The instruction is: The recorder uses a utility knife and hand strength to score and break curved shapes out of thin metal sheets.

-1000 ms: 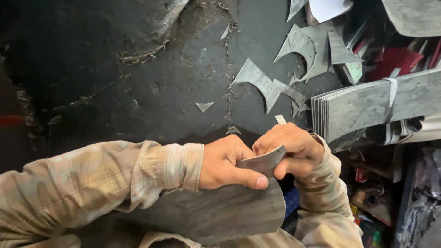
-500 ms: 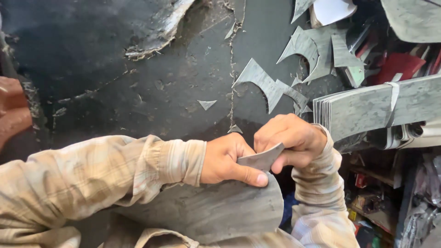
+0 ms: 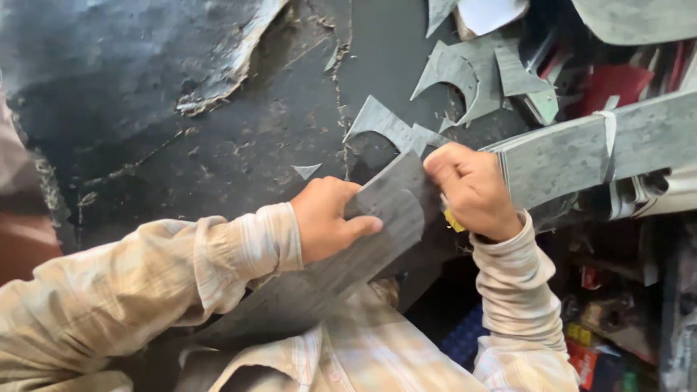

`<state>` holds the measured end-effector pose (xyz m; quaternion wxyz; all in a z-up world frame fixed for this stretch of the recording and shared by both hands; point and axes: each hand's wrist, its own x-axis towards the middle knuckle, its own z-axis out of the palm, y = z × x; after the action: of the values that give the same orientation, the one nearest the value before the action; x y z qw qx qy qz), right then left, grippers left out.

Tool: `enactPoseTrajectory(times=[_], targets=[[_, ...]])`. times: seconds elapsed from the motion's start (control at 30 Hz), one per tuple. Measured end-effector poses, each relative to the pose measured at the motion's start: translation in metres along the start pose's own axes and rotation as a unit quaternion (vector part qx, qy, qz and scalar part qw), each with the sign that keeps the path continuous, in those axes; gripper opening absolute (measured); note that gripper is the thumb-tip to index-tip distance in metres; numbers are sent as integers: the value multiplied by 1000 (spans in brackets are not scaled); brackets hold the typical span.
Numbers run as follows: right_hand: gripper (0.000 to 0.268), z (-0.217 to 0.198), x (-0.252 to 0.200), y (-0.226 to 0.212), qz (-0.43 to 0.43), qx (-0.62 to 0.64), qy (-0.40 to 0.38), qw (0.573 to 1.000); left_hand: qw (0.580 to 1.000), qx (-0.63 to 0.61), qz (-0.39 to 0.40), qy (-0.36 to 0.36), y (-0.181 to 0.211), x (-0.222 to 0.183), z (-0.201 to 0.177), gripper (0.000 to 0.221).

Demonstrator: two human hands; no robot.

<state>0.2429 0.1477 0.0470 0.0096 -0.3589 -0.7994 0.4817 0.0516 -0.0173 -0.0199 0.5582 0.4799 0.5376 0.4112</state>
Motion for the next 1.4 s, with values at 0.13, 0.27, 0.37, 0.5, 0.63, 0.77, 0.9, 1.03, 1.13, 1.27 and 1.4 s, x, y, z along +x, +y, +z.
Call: enactPoseTrajectory(times=[0.13, 0.27, 0.37, 0.5, 0.63, 0.77, 0.9, 1.03, 1.13, 1.27, 1.4], targets=[[10, -5, -29, 3, -76, -241, 209, 945, 999, -31, -26, 32, 2, 1, -2, 33], [28, 12, -67, 18, -116, -350, 196, 909, 997, -49, -28, 56, 1, 1, 0, 32], [28, 29, -85, 28, -101, -357, 239, 897, 996, -64, -19, 56, -3, -2, 1, 33], [21, 33, -91, 36, -103, -353, 279, 887, 999, 20, -12, 48, 6, -19, 4, 35], [14, 27, -91, 37, -120, -344, 270, 891, 984, 122, -68, 110, 7, -43, 7, 41], [6, 17, -92, 60, -168, -385, 301, 856, 968, 141, -58, 198, 5, -48, 13, 44], [15, -9, -90, 66, -85, -110, 263, 955, 965, 150, -110, 182, 31, -31, 24, 47], [22, -23, -88, 81, -53, 178, 162, 969, 941, 264, -148, 151, 32, 2, 51, 51], [14, -17, -93, 70, -74, 174, 141, 972, 934, 285, -122, 178, 28, -1, 81, 50], [10, -11, -96, 35, -242, -37, 210, 947, 942, 244, -135, 186, 26, -15, 95, 51], [21, -2, -96, 37, -274, -101, 254, 922, 957, 170, -132, 193, 25, -33, 92, 45]])
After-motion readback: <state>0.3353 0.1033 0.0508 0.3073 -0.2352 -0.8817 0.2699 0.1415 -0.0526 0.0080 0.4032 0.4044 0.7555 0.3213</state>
